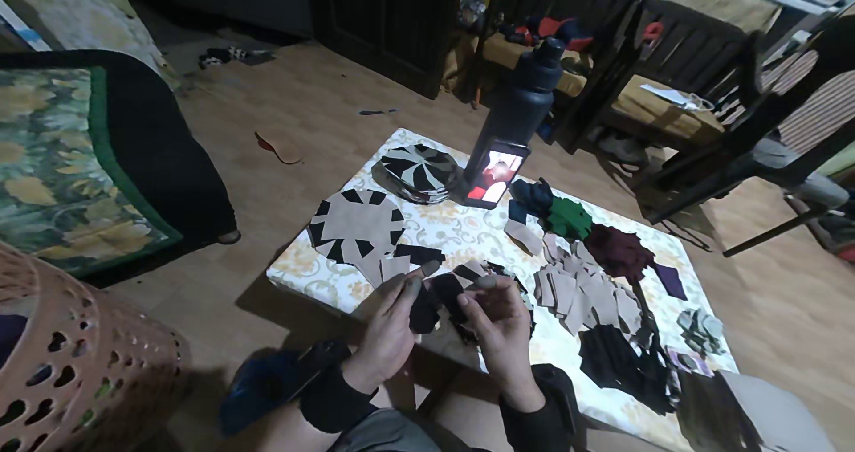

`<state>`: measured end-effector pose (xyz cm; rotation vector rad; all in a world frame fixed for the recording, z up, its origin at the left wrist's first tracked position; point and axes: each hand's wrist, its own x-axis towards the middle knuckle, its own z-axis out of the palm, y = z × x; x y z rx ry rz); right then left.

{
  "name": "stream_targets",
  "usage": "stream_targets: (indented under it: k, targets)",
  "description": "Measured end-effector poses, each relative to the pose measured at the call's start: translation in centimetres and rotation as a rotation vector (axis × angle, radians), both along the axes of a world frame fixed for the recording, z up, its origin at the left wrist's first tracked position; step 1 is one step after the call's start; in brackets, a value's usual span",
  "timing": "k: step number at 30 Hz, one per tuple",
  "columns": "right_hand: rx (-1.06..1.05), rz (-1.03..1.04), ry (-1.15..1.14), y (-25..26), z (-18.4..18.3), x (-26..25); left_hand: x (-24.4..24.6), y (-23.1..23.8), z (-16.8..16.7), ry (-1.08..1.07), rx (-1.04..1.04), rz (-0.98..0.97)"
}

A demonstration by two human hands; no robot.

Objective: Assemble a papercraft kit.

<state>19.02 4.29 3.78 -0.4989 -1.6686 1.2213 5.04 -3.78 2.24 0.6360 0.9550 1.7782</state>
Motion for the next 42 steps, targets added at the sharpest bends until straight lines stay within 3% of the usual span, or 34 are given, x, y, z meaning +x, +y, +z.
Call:
stream_targets:
  k: [7, 9, 13, 20, 23, 29, 37, 42]
  targets:
    - [-0.005, 0.235, -0.144, 2.0, 1.4, 1.9, -0.1, 0.4, 0.8, -0.015, -0.257, -0.239]
    - [0.026, 0.258, -0.231, 2.6, 1.4, 2.5, -0.4, 0.7, 0.8, 0.037, -0.248, -0.257]
    - [0.066, 0.197, -0.357, 3.4, 1.1, 3.3, -1.1, 1.6, 1.1, 0.44, -0.142, -0.15]
    - [0.068, 0.058, -0.297, 4.4, 1.3, 3.2, -1.6, 3.2, 1.8, 0.948, 0.017, 0.04]
    - [0.093, 0.06, -0.331, 4.9, 0.6, 3.2, -1.6, 3.5, 1.4, 1.088, -0.019, 0.041]
    - [0.145, 0.038, -0.641, 5.0, -1.4, 2.7, -1.4, 3.6, -0.5, 1.45, -0.2, -0.049]
    - [0.154, 0.009, -0.615, 4.8, -2.0, 2.6, -2.4, 3.2, -1.9, 1.357, -0.111, 0.228]
    - [0.15, 0.002, -0.591, 4.6, -2.1, 2.6, -2.5, 2.7, -2.8, 1.334, -0.053, 0.205]
